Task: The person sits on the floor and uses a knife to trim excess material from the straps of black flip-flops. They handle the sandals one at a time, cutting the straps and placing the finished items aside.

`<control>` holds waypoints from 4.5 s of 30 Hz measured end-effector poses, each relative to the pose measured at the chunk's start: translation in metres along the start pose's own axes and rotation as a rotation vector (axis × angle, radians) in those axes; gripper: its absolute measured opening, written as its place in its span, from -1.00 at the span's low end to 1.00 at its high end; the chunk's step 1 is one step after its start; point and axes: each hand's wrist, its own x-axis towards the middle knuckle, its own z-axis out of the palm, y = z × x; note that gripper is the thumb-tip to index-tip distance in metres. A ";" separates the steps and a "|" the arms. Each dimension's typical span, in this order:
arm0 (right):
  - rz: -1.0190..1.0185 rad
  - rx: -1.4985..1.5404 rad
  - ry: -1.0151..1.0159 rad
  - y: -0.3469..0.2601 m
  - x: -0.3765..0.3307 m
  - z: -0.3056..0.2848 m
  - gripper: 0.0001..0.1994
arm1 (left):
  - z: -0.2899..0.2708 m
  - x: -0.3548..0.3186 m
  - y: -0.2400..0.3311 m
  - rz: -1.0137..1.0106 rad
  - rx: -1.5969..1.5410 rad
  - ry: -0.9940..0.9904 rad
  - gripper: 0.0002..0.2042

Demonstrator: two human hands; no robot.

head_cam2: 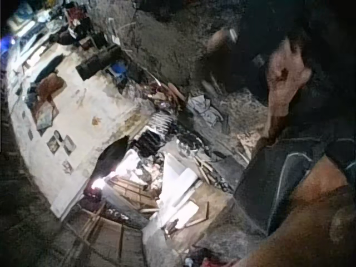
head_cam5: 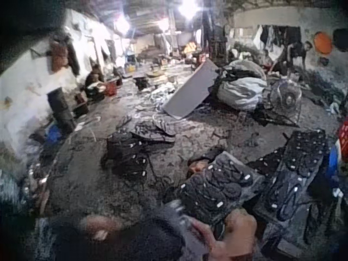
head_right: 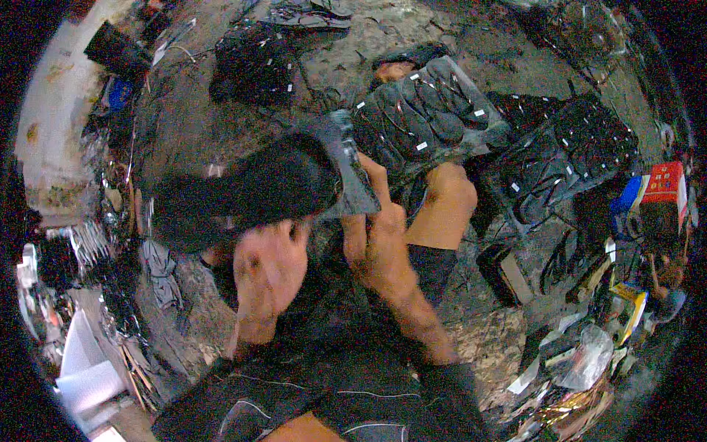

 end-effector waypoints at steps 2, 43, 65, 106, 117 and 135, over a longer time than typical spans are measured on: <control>-0.052 -0.073 0.119 0.032 -0.012 0.010 -0.83 | 0.023 0.018 -0.016 -0.054 -0.036 0.039 -0.61; 0.513 0.274 0.781 0.101 -0.137 -0.181 -0.57 | -0.053 0.181 -0.161 -0.160 0.625 0.305 0.26; 0.604 -0.323 -0.279 0.064 -0.105 -0.018 -0.66 | -0.104 0.116 -0.142 -0.598 0.397 0.380 -0.47; 0.374 -0.347 -0.487 0.318 0.043 0.145 -0.42 | -0.088 0.018 -0.082 -0.725 0.311 0.218 -0.63; 0.245 0.216 -0.044 0.030 0.057 0.037 -0.70 | -0.071 -0.033 -0.013 0.033 0.796 -0.251 -0.49; 0.279 -0.358 -0.292 0.026 -0.175 -0.047 -0.84 | -0.050 -0.001 0.046 -0.358 0.619 -0.271 -0.56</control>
